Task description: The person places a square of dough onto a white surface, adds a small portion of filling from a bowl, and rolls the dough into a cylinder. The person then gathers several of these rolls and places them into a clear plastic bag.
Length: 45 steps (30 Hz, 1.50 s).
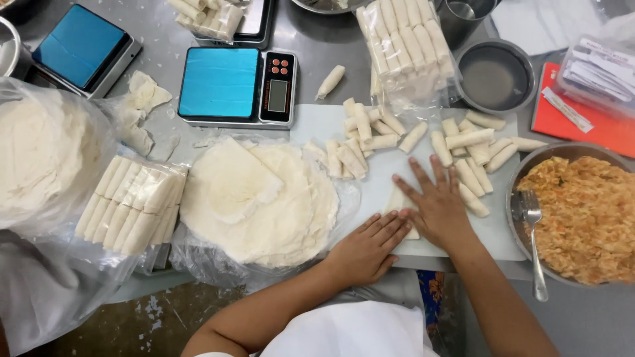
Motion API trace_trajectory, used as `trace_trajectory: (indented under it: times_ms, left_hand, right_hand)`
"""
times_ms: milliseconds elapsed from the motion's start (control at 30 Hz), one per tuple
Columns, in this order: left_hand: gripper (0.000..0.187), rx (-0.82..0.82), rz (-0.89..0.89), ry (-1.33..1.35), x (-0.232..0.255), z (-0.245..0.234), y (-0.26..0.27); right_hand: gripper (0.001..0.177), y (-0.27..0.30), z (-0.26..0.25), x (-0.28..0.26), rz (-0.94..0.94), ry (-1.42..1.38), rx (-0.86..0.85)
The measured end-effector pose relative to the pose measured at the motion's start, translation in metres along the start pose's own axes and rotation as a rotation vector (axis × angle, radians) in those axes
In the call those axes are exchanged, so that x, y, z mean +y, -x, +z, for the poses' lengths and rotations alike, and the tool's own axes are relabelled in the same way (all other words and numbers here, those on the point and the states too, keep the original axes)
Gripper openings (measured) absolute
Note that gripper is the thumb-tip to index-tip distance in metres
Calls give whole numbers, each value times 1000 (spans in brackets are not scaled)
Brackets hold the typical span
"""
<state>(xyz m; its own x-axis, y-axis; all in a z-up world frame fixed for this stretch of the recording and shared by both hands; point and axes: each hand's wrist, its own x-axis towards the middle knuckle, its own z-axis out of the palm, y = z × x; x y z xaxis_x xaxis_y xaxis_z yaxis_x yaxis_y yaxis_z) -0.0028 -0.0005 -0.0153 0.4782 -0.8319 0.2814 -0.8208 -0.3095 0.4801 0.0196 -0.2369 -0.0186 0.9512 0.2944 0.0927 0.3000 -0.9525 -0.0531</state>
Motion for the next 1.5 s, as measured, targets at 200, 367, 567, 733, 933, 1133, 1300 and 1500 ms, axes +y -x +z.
trace_trajectory:
  times_ms: [200,367,567,733,933,1133,1300,1500]
  left_hand:
    - [76,2,-25,156,1,-17,-3]
    - [39,50,2,-10,-18,0,-14]
    - [24,240,-44,-193,-26,2,-29]
    - [45,134,-26,-258,-22,-3,-29]
    - [32,34,-58,-322,-31,-10,-44]
    - [21,109,-376,96,-38,-15,-63]
    - [32,50,-247,-269,-26,-21,-52]
    - [24,-105,-311,-12,-29,-29,-56]
  right_hand:
    - [98,63,26,10,37,-293,244]
    - [26,69,25,-21,90,-351,249]
    - [28,54,6,-39,237,-397,433]
    - [36,47,-6,-41,5,-169,468]
    - [24,44,14,-26,54,-272,452]
    - [9,32,8,-13,261,-610,379]
    - [29,37,-2,-38,168,-214,447]
    - [19,43,-2,-10,197,-537,188]
